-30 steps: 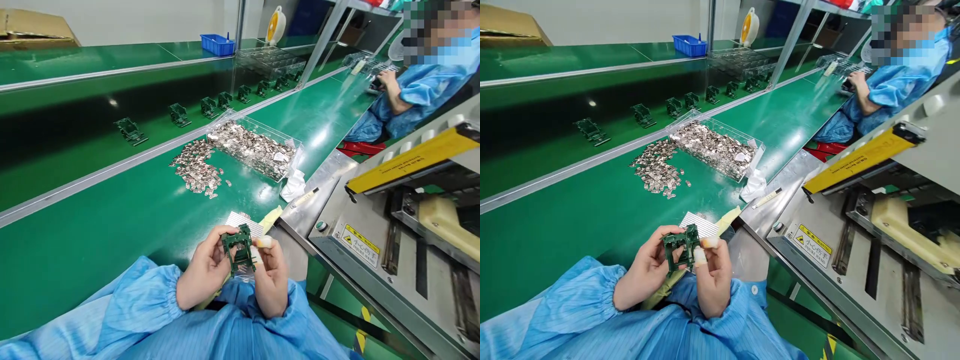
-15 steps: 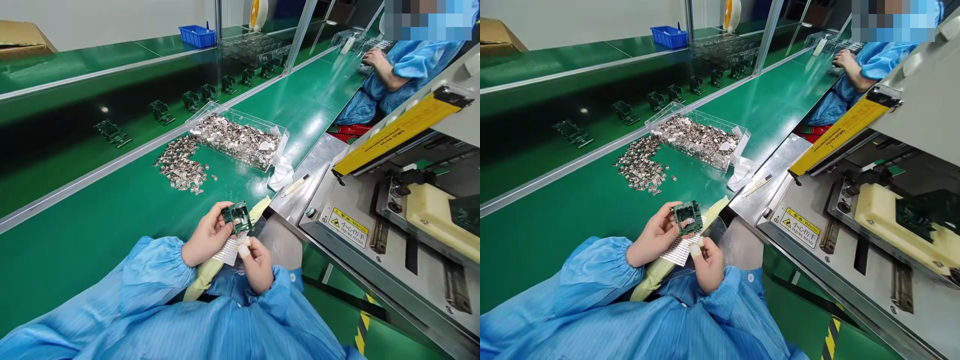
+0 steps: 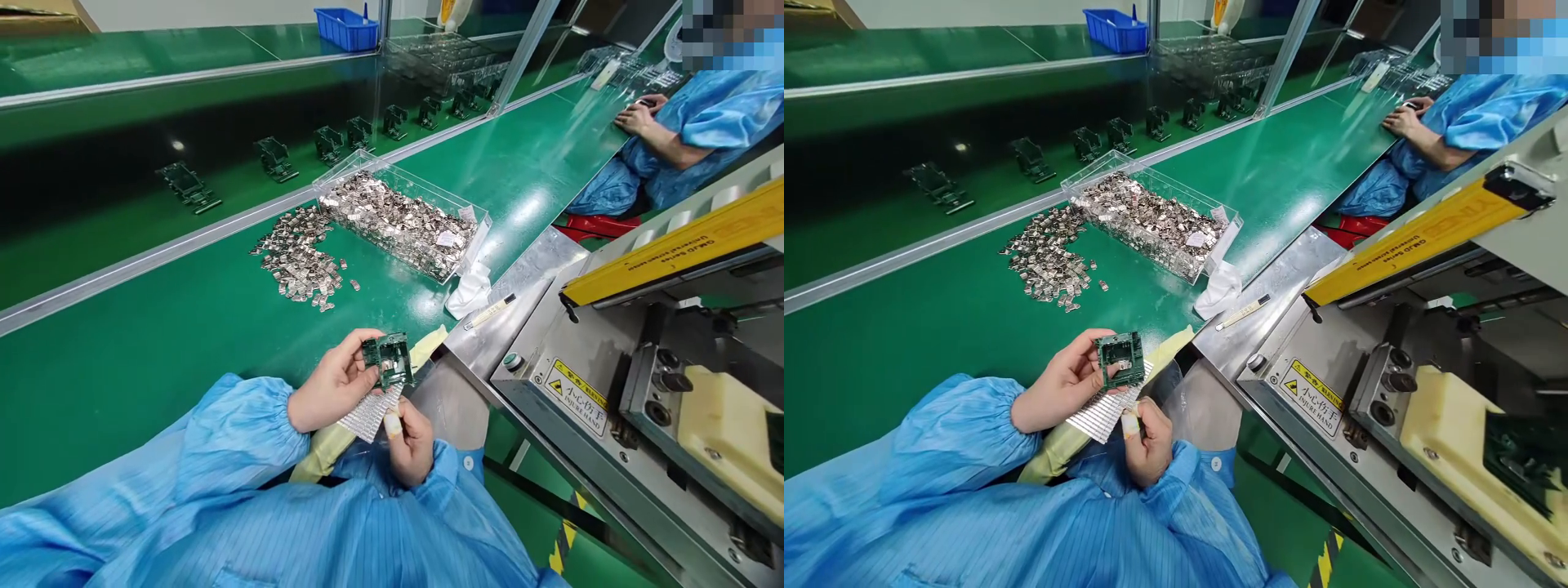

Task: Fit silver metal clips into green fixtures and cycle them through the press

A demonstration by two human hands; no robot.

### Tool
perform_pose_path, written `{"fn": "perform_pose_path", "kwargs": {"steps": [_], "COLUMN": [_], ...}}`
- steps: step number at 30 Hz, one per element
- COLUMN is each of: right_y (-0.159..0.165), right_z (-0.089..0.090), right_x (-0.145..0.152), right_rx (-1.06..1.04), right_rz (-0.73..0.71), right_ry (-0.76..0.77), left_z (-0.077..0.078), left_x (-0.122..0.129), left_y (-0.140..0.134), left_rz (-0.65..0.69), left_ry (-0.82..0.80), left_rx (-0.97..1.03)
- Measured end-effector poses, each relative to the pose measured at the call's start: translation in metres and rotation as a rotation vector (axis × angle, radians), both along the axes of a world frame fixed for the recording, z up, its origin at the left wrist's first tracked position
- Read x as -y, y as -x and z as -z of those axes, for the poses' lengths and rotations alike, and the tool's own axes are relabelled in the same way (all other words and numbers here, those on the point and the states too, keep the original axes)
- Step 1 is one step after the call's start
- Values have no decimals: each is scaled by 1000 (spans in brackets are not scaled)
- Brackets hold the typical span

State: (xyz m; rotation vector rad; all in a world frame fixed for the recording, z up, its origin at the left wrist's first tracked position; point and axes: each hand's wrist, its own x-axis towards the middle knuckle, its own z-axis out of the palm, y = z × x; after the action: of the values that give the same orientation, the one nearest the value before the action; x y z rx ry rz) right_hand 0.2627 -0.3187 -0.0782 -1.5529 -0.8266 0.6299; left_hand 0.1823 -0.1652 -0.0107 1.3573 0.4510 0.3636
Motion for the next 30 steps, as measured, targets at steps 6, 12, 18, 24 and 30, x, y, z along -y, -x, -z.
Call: {"fn": "perform_pose_path", "kwargs": {"steps": [6,12,18,24,30], "right_y": [-19,-39,-43,-37,-23], "right_z": [-8,-54,-96,-95,-91], "right_x": [12,22,8,-24,-37], "right_rx": [14,152,33,270,461], "right_rz": [-81,-12,-52,15,137], "right_ry": [188,277,104,-33,-24], "left_z": [-1,1,-3,-8,-9], "left_x": [2,3,3,3,4], "left_y": [0,0,1,1,2], "left_rz": [-21,-1,27,37,18], "left_ry": [25,-22,-61,-31,-100], "left_rx": [13,44,97,134,133]}}
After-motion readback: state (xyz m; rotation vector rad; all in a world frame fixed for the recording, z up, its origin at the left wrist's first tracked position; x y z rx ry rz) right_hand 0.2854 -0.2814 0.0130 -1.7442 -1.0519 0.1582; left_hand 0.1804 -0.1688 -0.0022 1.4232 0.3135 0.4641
